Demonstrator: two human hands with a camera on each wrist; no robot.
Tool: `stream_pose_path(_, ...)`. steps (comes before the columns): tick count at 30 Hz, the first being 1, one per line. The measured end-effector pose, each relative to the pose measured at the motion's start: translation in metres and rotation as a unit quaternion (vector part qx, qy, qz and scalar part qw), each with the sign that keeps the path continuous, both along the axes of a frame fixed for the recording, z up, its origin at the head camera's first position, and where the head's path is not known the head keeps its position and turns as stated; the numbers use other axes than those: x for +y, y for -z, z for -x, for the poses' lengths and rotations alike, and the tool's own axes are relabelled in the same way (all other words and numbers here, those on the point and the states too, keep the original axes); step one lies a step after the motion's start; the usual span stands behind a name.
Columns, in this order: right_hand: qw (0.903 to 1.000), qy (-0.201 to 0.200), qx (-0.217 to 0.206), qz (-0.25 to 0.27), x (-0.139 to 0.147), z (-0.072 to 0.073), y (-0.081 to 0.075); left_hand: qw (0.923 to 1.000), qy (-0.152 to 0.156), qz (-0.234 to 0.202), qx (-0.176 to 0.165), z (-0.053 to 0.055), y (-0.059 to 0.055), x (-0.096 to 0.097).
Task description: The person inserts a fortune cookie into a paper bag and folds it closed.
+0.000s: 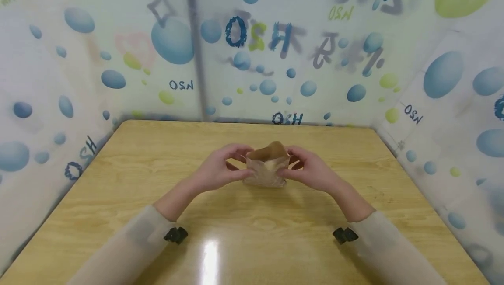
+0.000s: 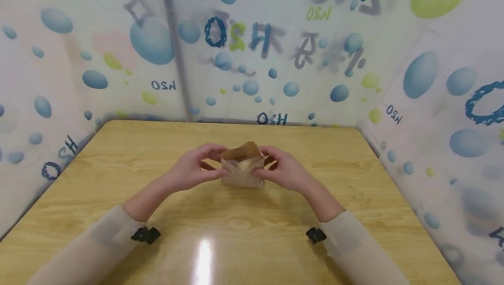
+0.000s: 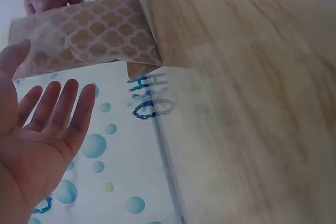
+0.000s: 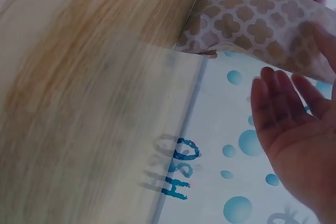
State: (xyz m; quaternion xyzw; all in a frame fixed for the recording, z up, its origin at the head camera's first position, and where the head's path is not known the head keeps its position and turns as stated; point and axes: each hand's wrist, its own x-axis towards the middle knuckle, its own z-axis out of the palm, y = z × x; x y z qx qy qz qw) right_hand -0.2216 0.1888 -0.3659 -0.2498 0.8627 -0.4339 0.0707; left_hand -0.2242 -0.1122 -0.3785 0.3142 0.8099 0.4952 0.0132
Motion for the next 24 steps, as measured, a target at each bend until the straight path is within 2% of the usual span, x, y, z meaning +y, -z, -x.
stream_pose_path(5,1.0000,0.000,0.001,-0.010,0.001,-0.001,-0.002,0.9999,0.009,0.007,-0.001,0.000,-0.001,0.001)
stream_pose_path(11,0.9999,0.008,0.002,0.014,0.005,0.000,-0.005,0.9996,-0.011,-0.008,0.023,0.000,-0.006,0.002)
stream_pose_path(17,0.9996,0.025,-0.007,-0.008,0.014,0.000,-0.001,0.9998,-0.007,-0.001,0.021,0.002,-0.003,-0.001)
stream_pose_path(24,0.9996,0.026,-0.010,0.005,0.016,0.000,-0.002,0.9995,-0.027,-0.004,0.013,0.002,0.001,-0.011)
